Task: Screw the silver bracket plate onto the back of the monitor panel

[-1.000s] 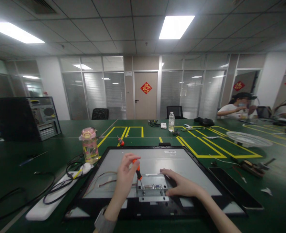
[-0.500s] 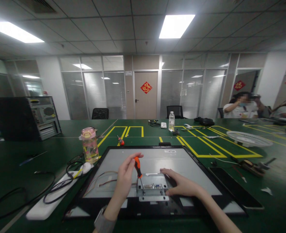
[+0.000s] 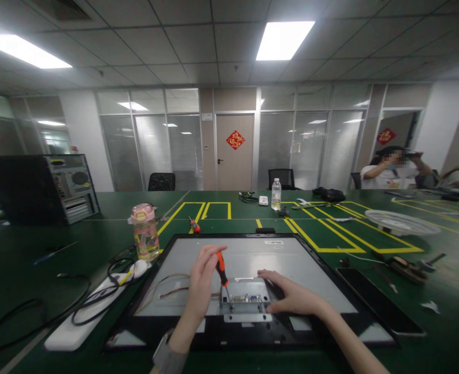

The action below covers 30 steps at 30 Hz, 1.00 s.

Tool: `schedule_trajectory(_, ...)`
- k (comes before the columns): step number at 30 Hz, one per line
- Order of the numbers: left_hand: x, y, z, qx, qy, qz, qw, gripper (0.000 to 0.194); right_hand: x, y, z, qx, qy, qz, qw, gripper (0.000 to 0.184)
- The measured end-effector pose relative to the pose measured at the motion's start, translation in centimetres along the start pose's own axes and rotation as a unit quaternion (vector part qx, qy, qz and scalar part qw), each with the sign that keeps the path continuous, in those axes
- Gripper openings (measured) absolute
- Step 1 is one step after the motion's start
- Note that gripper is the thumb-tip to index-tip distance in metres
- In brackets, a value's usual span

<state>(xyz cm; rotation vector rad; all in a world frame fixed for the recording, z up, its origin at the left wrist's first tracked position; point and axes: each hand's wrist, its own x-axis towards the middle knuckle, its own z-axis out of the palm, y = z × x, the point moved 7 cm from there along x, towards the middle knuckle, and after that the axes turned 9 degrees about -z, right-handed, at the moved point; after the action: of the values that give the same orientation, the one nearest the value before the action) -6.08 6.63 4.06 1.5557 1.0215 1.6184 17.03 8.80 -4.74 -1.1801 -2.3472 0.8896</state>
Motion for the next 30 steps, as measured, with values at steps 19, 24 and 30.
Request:
schedule_trajectory(19,0.11,-0.68,-0.14,-0.041,0.014,-0.045,0.998,0.026,0.10,0.31,0.10,-0.004,0.006,-0.011,1.000,0.087)
schedule_trajectory(24,0.15,-0.50,-0.09,-0.019,0.013,-0.006,1.000,0.021,0.07,0.13,0.06,-0.003,0.003,-0.009,1.000,0.087)
schedule_trajectory(30,0.13,-0.84,0.14,-0.034,-0.005,-0.049,0.998,0.029,0.01,-0.05,0.01,-0.001,0.006,-0.007,1.000,0.088)
